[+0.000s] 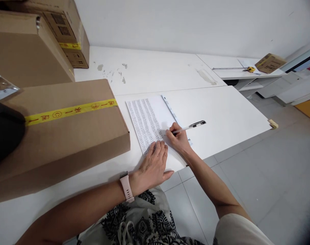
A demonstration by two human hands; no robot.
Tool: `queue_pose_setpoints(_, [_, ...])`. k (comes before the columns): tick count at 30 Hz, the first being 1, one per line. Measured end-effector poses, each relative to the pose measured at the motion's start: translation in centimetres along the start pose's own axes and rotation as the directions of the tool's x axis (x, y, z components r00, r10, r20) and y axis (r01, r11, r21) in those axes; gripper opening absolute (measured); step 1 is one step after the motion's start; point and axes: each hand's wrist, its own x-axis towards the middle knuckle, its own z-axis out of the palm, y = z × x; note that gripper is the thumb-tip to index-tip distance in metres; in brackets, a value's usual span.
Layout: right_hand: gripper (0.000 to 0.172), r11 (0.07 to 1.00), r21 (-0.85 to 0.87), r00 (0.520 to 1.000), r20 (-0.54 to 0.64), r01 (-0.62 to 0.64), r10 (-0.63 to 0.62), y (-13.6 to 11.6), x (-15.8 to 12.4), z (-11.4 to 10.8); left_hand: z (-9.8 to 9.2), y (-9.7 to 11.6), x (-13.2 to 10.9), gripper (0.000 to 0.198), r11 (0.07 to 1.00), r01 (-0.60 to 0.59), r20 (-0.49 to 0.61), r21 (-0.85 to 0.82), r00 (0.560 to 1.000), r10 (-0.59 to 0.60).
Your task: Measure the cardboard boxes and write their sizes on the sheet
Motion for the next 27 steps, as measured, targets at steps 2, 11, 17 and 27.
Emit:
queue_pose_setpoints(2, [0.022,0.999,-0.016,0.998,-0.053,0.028,-0.029,0.2,0.2,-0.1,0.1,-0.1,0.0,0.09,1.0,-0.007,0.01,-0.017,1.0,0.007])
queue_pose_setpoints(11, [0.039,0.865,-0.445,0.963,-0.018,0.232,-0.267,2.4,1.1,-0.3,-4.0,-0.2,-1.5,0.067,0.997,-0.063,-0.288,-0.055,0.957,0.044])
queue_pose_setpoints(17, [0.052,0.884,-0.42,0.95,-0.131,0.205,-0.283,3.2,1.3,-0.1,-15.1,-5.4,-9.4,0.065,0.924,0.38,-0.758,-0.034,0.593,-0.272])
queue_pose_setpoints(27, [0.041,0.952,-0.299,0.912,-0.37,0.064,-0.177,1.6,1.3,-0.2,-18.1,-13.3,-13.9,0.084,0.612,0.658,-0.581,-0.44,0.311,-0.752])
